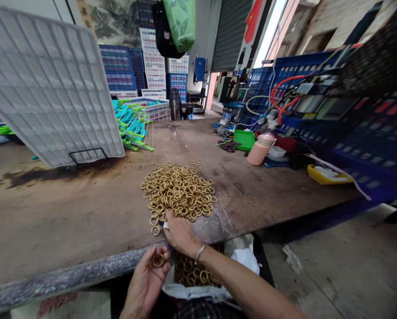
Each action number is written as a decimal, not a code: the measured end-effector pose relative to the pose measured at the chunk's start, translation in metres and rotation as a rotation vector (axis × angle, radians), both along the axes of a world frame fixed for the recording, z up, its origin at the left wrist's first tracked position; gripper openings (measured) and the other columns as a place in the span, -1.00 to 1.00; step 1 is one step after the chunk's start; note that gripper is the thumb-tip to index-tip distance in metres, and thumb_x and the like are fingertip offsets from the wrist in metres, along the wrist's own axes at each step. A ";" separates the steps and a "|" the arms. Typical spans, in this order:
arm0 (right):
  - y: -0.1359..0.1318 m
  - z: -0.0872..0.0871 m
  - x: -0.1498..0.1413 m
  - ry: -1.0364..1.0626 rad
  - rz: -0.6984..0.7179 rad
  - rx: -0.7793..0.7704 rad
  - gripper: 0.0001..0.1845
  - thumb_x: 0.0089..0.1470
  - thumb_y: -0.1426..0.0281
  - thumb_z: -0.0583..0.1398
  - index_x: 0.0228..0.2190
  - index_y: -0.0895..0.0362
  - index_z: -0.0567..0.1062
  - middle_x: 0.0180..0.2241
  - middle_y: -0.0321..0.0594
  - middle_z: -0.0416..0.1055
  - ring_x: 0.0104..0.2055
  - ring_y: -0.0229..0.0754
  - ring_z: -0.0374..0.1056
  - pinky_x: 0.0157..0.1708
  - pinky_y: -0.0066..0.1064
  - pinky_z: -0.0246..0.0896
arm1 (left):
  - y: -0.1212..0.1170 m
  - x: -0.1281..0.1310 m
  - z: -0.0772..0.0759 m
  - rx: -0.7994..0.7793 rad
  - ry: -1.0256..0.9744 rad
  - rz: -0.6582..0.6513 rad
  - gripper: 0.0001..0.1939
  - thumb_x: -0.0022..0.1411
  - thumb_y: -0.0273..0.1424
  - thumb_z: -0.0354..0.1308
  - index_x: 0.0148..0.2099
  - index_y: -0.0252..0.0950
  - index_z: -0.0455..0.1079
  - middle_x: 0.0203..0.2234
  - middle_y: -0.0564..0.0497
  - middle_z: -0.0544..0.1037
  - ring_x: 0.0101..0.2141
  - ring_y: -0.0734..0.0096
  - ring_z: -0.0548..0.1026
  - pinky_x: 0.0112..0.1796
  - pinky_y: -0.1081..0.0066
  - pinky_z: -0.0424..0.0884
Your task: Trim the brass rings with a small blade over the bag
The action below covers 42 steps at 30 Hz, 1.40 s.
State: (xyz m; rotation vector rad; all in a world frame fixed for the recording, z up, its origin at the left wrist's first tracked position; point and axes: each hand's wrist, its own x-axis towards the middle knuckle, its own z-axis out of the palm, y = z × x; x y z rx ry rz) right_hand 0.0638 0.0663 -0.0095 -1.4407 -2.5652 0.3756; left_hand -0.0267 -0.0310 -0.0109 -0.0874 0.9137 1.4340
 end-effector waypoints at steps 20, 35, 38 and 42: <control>-0.019 0.008 0.049 0.683 0.068 -0.442 -0.82 0.11 0.36 -0.02 -0.43 0.15 0.32 -0.53 -0.36 0.24 -0.46 -0.34 0.15 -0.44 -0.53 0.05 | 0.014 0.018 -0.003 0.105 0.886 -0.217 -0.69 0.05 -0.14 0.11 -0.49 -0.30 0.29 -0.72 0.17 0.24 -0.69 0.61 0.18 -0.65 0.58 0.09; -0.019 0.017 0.051 0.747 0.046 -0.487 -0.83 0.02 0.41 0.01 -0.56 0.17 0.30 -0.61 -0.42 0.18 -0.54 -0.38 0.07 -0.53 -0.57 -0.03 | 0.009 0.026 0.007 0.211 0.697 -0.369 -0.68 0.10 -0.13 0.06 -0.43 -0.30 0.23 -0.64 0.15 0.28 -0.68 0.64 0.22 -0.65 0.59 0.12; -0.019 0.018 0.052 0.786 0.044 -0.514 -0.81 0.05 0.39 0.00 -0.53 0.17 0.31 -0.60 -0.41 0.21 -0.53 -0.38 0.11 -0.49 -0.57 0.02 | 0.008 0.028 0.008 0.234 0.691 -0.348 -0.69 0.10 -0.14 0.07 -0.43 -0.31 0.23 -0.64 0.15 0.28 -0.67 0.64 0.22 -0.64 0.59 0.12; -0.020 0.020 0.054 0.756 0.021 -0.477 -0.81 0.08 0.41 -0.02 -0.49 0.17 0.34 -0.58 -0.39 0.23 -0.52 -0.36 0.13 -0.48 -0.55 0.04 | 0.006 0.030 0.011 0.238 0.603 -0.330 -0.71 0.09 -0.15 0.10 -0.41 -0.30 0.23 -0.64 0.15 0.28 -0.66 0.64 0.22 -0.64 0.59 0.11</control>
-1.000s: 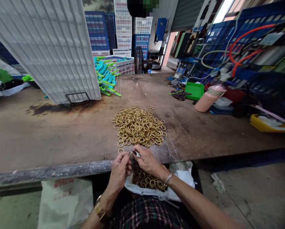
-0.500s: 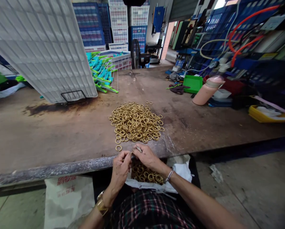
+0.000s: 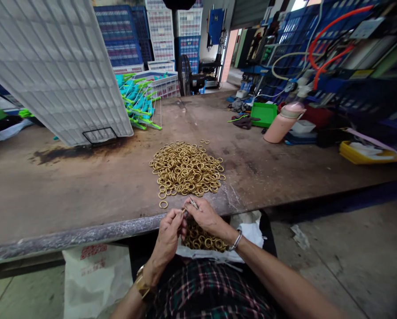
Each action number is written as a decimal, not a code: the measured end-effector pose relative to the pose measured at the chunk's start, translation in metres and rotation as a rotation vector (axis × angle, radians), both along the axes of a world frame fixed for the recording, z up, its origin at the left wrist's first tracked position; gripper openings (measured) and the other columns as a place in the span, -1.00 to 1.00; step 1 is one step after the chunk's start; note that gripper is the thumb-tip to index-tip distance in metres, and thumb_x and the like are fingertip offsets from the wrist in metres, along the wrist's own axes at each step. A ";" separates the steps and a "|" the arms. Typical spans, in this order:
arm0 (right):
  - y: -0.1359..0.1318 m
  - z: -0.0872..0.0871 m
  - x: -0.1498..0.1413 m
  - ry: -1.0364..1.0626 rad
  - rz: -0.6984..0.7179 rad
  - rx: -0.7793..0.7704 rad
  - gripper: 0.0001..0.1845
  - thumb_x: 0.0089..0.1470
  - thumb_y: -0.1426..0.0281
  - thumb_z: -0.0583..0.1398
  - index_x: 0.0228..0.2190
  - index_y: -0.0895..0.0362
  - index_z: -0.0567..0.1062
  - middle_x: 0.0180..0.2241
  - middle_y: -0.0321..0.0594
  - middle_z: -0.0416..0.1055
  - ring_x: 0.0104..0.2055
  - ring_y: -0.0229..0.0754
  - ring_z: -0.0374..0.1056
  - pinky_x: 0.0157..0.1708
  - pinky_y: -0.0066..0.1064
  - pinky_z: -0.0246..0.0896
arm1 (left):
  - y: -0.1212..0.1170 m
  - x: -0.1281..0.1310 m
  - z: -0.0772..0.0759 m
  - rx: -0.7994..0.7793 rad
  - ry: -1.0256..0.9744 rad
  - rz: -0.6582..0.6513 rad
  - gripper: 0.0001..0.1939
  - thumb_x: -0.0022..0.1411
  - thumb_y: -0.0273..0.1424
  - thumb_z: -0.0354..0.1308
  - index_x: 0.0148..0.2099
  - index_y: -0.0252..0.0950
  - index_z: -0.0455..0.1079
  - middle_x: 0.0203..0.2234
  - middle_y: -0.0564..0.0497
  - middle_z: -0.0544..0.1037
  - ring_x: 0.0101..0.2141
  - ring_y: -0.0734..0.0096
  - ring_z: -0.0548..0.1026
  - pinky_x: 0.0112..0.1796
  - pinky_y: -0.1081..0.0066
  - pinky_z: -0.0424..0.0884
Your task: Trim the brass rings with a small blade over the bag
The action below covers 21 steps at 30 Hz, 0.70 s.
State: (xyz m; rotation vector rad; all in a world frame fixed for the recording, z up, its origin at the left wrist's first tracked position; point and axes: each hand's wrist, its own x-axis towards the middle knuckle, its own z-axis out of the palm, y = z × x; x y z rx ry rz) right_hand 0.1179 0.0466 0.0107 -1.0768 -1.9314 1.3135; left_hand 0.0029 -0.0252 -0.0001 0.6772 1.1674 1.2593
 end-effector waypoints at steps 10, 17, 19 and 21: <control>-0.010 -0.012 0.011 -0.485 0.201 0.434 -0.83 -0.06 0.55 0.02 -0.39 0.14 0.35 -0.47 -0.28 0.34 -0.44 -0.28 0.19 -0.43 -0.48 -0.05 | -0.001 -0.002 -0.001 0.041 0.069 0.032 -0.69 0.09 -0.14 0.09 -0.44 -0.29 0.20 -0.65 0.16 0.28 -0.67 0.63 0.22 -0.64 0.59 0.13; -0.012 -0.010 0.008 -0.577 0.220 0.443 -0.78 -0.05 0.54 0.00 -0.33 0.15 0.35 -0.41 -0.22 0.38 -0.41 -0.25 0.23 -0.43 -0.46 -0.06 | -0.003 -0.003 0.004 0.060 0.202 0.039 -0.66 0.06 -0.10 0.09 -0.48 -0.29 0.20 -0.67 0.15 0.27 -0.67 0.61 0.23 -0.64 0.58 0.15; -0.013 -0.010 0.007 -0.585 0.217 0.447 -0.78 -0.04 0.54 -0.01 -0.32 0.16 0.35 -0.40 -0.21 0.38 -0.40 -0.25 0.24 -0.42 -0.46 -0.06 | -0.003 -0.003 0.005 0.062 0.217 0.050 -0.65 0.05 -0.09 0.09 -0.48 -0.28 0.20 -0.68 0.16 0.27 -0.67 0.60 0.22 -0.65 0.58 0.15; -0.013 -0.010 0.006 -0.593 0.209 0.444 -0.79 -0.04 0.54 -0.01 -0.33 0.16 0.35 -0.40 -0.21 0.39 -0.40 -0.25 0.25 -0.42 -0.46 -0.06 | -0.003 -0.003 0.005 0.064 0.238 0.057 -0.65 0.05 -0.08 0.08 -0.49 -0.28 0.20 -0.68 0.16 0.27 -0.68 0.60 0.22 -0.65 0.57 0.15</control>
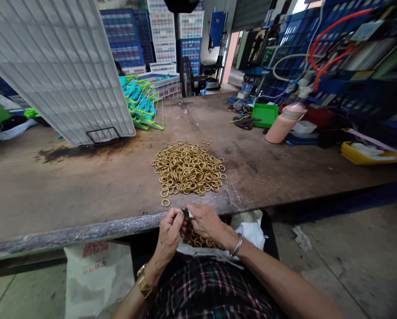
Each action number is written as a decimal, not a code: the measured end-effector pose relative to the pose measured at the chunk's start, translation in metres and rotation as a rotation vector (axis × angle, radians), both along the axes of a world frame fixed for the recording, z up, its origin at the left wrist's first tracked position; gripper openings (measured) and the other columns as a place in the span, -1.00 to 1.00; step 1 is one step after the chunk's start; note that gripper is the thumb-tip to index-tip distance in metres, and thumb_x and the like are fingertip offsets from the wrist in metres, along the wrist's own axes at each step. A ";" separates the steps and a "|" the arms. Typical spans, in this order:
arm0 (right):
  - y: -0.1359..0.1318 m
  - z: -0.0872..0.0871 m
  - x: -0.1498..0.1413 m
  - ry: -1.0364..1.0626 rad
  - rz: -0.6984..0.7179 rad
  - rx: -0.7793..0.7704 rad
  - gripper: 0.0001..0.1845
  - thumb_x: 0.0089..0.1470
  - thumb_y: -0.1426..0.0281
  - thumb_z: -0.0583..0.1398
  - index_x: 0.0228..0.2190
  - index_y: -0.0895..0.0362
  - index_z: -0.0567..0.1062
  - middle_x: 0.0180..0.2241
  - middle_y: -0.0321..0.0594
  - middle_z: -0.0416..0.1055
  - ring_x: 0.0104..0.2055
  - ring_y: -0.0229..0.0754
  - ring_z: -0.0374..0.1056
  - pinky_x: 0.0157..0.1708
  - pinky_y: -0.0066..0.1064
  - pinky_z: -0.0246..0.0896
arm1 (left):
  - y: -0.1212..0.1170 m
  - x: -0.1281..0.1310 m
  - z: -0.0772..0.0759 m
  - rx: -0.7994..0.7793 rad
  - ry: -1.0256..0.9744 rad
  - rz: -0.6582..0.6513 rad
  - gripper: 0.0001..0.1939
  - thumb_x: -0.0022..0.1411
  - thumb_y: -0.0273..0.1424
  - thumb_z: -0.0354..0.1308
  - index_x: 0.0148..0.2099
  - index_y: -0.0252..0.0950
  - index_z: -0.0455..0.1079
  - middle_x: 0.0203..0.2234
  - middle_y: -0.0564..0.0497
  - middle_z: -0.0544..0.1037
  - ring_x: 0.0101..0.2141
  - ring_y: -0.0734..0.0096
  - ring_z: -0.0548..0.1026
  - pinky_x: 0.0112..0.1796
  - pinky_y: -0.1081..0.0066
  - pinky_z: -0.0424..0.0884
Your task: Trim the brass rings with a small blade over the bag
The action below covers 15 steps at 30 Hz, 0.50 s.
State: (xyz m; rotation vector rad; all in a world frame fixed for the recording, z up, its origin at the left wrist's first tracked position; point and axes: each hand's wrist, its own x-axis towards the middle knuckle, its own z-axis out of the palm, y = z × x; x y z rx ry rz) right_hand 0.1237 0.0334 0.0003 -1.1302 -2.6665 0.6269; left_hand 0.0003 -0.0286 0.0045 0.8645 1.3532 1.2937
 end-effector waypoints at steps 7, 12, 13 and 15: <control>0.001 0.006 0.000 -0.023 0.036 -0.036 -0.79 -0.02 0.52 -0.02 -0.33 0.17 0.35 -0.42 -0.21 0.39 -0.43 -0.27 0.24 -0.44 -0.46 -0.07 | -0.002 -0.001 -0.004 0.014 0.015 -0.015 -0.67 0.10 -0.11 0.05 -0.49 -0.27 0.19 -0.67 0.16 0.26 -0.68 0.60 0.20 -0.66 0.57 0.14; 0.001 0.006 -0.003 -0.059 0.048 -0.052 -0.80 -0.03 0.50 0.00 -0.32 0.18 0.36 -0.45 -0.20 0.41 -0.45 -0.25 0.26 -0.47 -0.46 -0.07 | -0.002 -0.003 -0.009 0.024 0.002 -0.013 -0.68 0.12 -0.14 0.04 -0.47 -0.28 0.18 -0.66 0.17 0.26 -0.67 0.62 0.19 -0.66 0.58 0.12; 0.001 0.006 -0.005 -0.069 0.053 -0.060 -0.80 -0.03 0.50 0.01 -0.33 0.18 0.36 -0.45 -0.19 0.41 -0.46 -0.25 0.26 -0.48 -0.46 -0.07 | -0.003 -0.003 -0.010 0.014 -0.008 -0.012 -0.68 0.12 -0.14 0.04 -0.47 -0.28 0.18 -0.66 0.17 0.26 -0.68 0.63 0.19 -0.66 0.59 0.11; 0.002 0.006 -0.007 -0.104 0.050 -0.068 -0.81 -0.01 0.50 0.01 -0.33 0.18 0.36 -0.45 -0.18 0.42 -0.45 -0.24 0.28 -0.49 -0.46 -0.07 | -0.006 -0.004 -0.012 -0.019 -0.048 -0.005 -0.68 0.12 -0.13 0.05 -0.47 -0.28 0.17 -0.66 0.17 0.26 -0.68 0.64 0.18 -0.67 0.59 0.10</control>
